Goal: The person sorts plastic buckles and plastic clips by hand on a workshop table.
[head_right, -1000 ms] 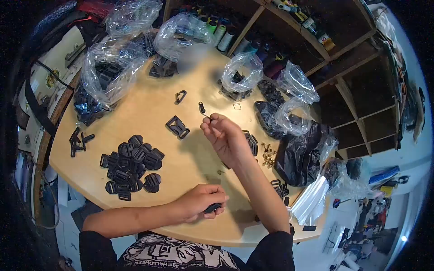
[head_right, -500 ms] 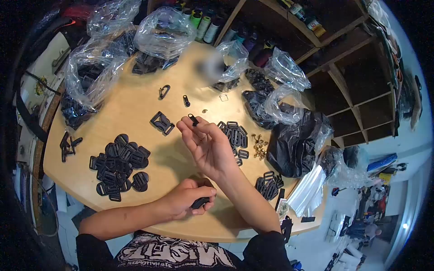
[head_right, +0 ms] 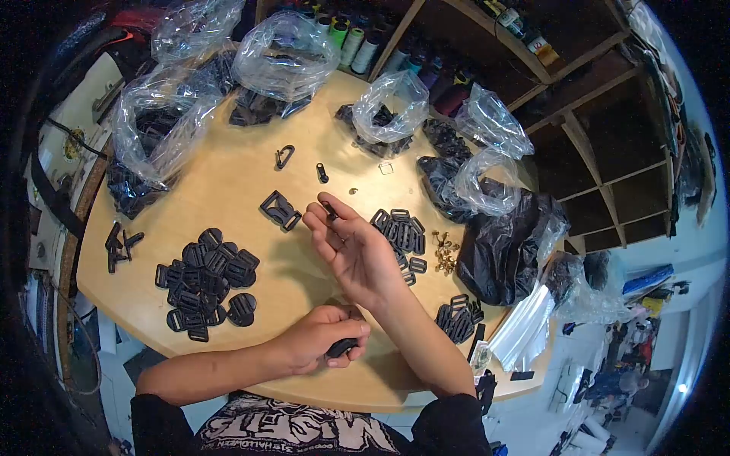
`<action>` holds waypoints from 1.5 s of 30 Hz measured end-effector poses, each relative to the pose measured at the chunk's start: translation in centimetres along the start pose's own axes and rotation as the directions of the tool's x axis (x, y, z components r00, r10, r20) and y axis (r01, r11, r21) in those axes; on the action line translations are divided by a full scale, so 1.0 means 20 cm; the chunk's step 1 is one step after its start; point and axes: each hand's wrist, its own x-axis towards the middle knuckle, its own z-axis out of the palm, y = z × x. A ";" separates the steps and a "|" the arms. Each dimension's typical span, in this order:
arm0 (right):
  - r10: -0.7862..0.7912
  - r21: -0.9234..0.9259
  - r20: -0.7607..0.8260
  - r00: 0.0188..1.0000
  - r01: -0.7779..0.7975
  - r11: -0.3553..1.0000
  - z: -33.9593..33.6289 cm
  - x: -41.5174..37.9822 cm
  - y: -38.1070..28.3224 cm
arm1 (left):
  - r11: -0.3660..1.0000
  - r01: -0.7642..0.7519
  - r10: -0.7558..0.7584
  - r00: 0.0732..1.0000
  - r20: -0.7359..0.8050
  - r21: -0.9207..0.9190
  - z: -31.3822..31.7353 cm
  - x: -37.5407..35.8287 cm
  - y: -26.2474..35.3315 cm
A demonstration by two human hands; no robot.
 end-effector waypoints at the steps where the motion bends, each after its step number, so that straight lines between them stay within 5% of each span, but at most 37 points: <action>1: -0.014 -0.070 -0.018 1.000 0.013 0.997 0.02 -0.01 0.00 | 1.000 0.002 -0.002 1.000 -0.015 0.002 0.00 0.00 0.00; 18: 0.017 -0.235 0.086 0.996 0.004 0.972 0.04 -0.04 0.05 | 1.000 -0.020 0.020 0.999 0.040 -0.011 0.00 -0.02 0.01; 21: -0.041 -0.515 0.178 0.983 0.129 0.847 0.07 -0.06 0.06 | 0.999 -0.025 0.026 1.000 0.018 -0.026 0.00 -0.01 -0.01; 34: -0.128 -0.721 0.385 0.914 0.384 0.577 0.15 0.00 0.11 | 0.999 0.005 -0.006 1.000 0.012 0.035 0.01 -0.03 -0.01; 36: -0.053 -0.869 0.468 0.882 0.470 0.156 0.23 0.08 0.09 | 0.999 0.015 -0.016 1.000 0.024 0.051 0.01 -0.02 -0.03; 41: -0.038 -0.752 0.658 0.752 0.654 -0.084 0.35 0.37 0.20 | 0.996 0.062 -0.065 0.997 0.036 0.062 0.01 -0.03 -0.02; 43: 0.053 -0.665 0.692 0.720 0.665 -0.338 0.38 0.47 0.26 | 0.996 0.047 -0.049 0.999 0.020 0.080 0.01 -0.02 -0.02; 45: 0.049 -0.609 0.743 0.668 0.704 -0.366 0.39 0.52 0.31 | 0.995 0.048 -0.050 0.998 0.028 0.091 0.00 -0.02 -0.02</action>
